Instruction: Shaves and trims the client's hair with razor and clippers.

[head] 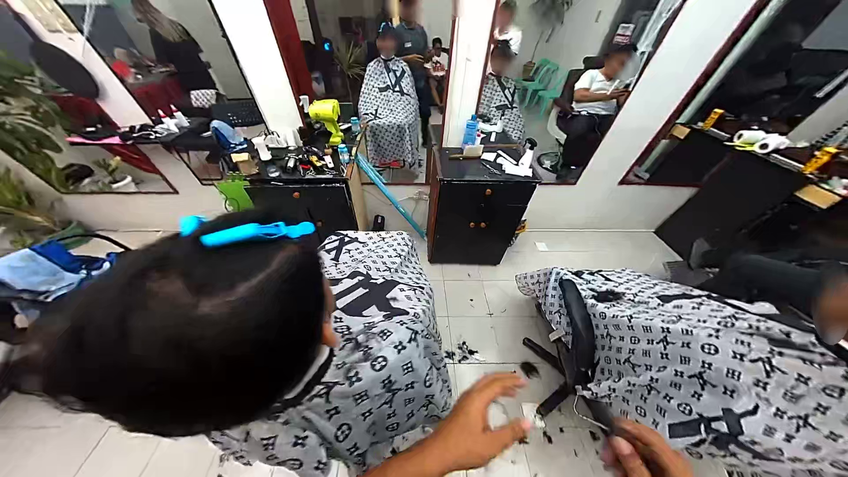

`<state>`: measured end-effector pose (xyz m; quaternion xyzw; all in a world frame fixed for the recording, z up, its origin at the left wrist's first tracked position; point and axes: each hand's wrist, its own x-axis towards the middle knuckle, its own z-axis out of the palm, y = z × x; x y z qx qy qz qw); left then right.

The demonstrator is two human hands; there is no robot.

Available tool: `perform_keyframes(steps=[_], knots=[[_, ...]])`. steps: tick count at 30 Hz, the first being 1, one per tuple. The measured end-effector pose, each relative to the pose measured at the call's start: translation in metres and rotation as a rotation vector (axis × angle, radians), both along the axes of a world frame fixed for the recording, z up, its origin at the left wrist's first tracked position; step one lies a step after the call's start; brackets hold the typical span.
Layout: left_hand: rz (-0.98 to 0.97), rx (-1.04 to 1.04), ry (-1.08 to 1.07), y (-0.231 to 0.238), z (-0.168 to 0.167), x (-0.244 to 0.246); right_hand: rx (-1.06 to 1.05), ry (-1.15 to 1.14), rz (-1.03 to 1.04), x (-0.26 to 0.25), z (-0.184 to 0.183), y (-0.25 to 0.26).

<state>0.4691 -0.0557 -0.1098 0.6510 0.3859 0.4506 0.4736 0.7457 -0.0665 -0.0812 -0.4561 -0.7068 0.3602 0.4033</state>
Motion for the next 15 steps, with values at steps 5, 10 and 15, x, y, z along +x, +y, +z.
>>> perform_keyframes(steps=[5,10,15], knots=[[0.589,0.255,0.092,0.044,0.011,0.014,0.266,-0.354,0.417,-0.005,-0.015,0.139],[0.897,0.377,0.276,0.052,0.016,0.045,0.430,-0.400,0.867,-0.042,0.014,0.222],[1.118,0.393,0.455,0.054,0.034,0.047,0.603,-0.315,1.107,-0.099,0.031,0.269]])
